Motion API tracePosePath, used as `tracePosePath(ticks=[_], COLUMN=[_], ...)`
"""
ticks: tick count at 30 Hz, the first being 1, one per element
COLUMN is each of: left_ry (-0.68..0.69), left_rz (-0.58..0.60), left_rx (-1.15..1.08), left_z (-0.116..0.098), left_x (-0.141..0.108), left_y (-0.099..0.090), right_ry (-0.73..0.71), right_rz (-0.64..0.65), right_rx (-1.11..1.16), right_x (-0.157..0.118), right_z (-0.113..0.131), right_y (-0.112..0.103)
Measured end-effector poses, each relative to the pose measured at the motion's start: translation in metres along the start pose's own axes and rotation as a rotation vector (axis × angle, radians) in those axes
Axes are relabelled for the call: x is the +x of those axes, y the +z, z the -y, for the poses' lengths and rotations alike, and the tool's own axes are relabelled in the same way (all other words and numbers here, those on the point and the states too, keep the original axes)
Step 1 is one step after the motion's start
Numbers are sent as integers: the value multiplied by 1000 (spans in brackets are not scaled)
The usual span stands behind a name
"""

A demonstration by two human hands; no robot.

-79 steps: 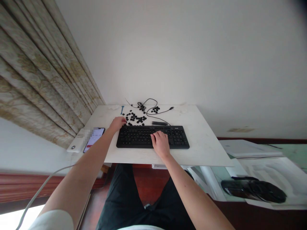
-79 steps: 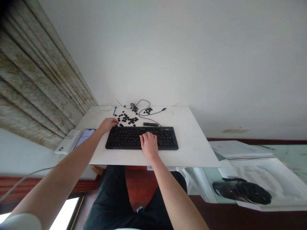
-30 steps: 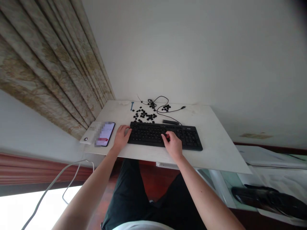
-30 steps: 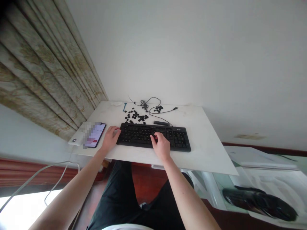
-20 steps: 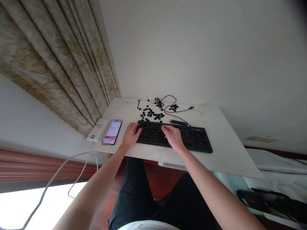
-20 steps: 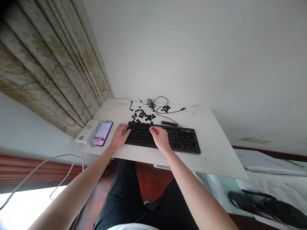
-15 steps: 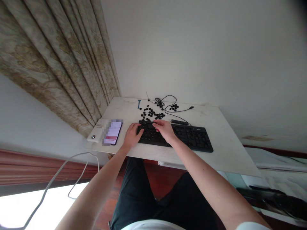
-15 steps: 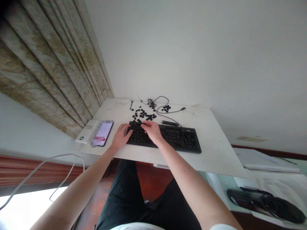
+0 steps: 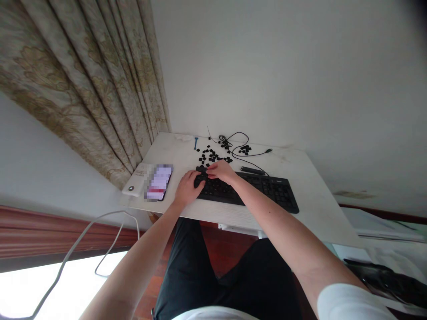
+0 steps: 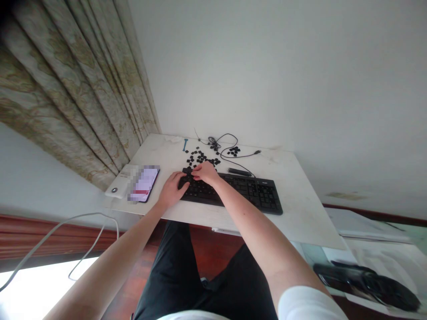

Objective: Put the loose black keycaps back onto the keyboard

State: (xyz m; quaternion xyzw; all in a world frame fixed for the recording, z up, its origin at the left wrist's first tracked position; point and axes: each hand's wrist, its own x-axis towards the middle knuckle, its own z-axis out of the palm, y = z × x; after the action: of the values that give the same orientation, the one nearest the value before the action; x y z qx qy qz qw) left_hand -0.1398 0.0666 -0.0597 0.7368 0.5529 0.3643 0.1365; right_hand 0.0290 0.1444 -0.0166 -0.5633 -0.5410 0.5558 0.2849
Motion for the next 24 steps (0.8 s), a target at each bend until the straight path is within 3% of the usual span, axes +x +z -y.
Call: tracePosePath(ticks=[3,9,24], left_ry=[3,2,18], left_rz=[1,5,46], left_rx=[2,5,72], left_z=[1,1,1], left_x=[0,0,1], left_y=[1,1,3], right_ry=[-3,-145,-36], right_rz=[20,61,321], right_rx=[-156,-627,-655], right_x=[-1,-2,23], right_z=[5,15,27], right_y=[-2,-14,-17])
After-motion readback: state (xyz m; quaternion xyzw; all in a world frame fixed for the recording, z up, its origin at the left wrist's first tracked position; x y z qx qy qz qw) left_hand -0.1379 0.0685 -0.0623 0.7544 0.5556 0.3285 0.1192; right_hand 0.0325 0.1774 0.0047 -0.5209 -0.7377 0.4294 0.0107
